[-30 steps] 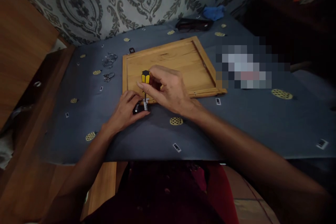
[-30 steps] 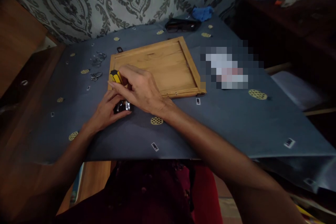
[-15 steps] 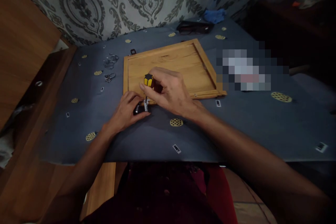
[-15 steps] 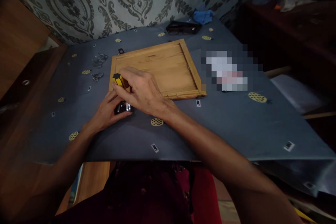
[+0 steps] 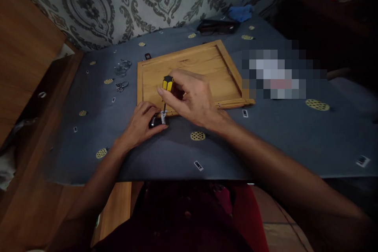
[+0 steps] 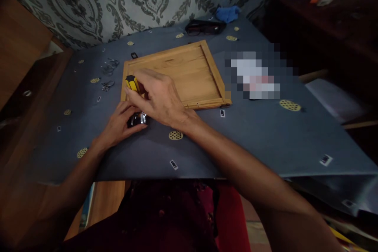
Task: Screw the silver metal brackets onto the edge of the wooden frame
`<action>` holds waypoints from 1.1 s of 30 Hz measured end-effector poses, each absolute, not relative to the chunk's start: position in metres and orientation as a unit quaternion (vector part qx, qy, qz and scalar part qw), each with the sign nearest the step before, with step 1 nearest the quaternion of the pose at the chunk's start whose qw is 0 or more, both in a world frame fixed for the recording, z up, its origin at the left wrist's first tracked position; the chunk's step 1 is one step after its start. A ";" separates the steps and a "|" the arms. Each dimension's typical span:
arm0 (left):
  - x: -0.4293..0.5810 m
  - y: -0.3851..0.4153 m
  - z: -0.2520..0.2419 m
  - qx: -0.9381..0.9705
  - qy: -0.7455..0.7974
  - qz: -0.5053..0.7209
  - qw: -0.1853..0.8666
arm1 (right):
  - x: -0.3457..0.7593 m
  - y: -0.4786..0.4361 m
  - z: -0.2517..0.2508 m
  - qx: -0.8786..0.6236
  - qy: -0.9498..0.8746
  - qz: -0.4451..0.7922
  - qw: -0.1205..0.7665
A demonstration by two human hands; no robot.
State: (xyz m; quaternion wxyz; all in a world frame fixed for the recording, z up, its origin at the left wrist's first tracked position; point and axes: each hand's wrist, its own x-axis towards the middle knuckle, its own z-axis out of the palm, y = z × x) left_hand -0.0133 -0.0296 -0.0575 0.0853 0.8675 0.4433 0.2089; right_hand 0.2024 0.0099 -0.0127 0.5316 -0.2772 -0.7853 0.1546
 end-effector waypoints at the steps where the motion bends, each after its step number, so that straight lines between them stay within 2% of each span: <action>1: -0.013 -0.030 -0.058 0.868 0.442 0.210 0.086 | 0.202 0.010 -0.013 -0.276 -0.786 0.156 0.531; 17: -0.014 -0.029 -0.061 0.866 0.443 0.213 0.090 | 0.199 0.010 -0.016 -0.249 -0.800 0.184 0.514; 20: -0.014 -0.029 -0.061 0.867 0.442 0.212 0.090 | 0.198 0.010 -0.015 -0.241 -0.799 0.224 0.503; 27: -0.014 -0.029 -0.060 0.868 0.440 0.215 0.083 | 0.200 0.014 -0.012 -0.185 -0.759 0.409 0.472; 33: -0.013 -0.030 -0.060 0.868 0.438 0.220 0.073 | 0.203 0.014 -0.011 -0.146 -0.769 0.417 0.461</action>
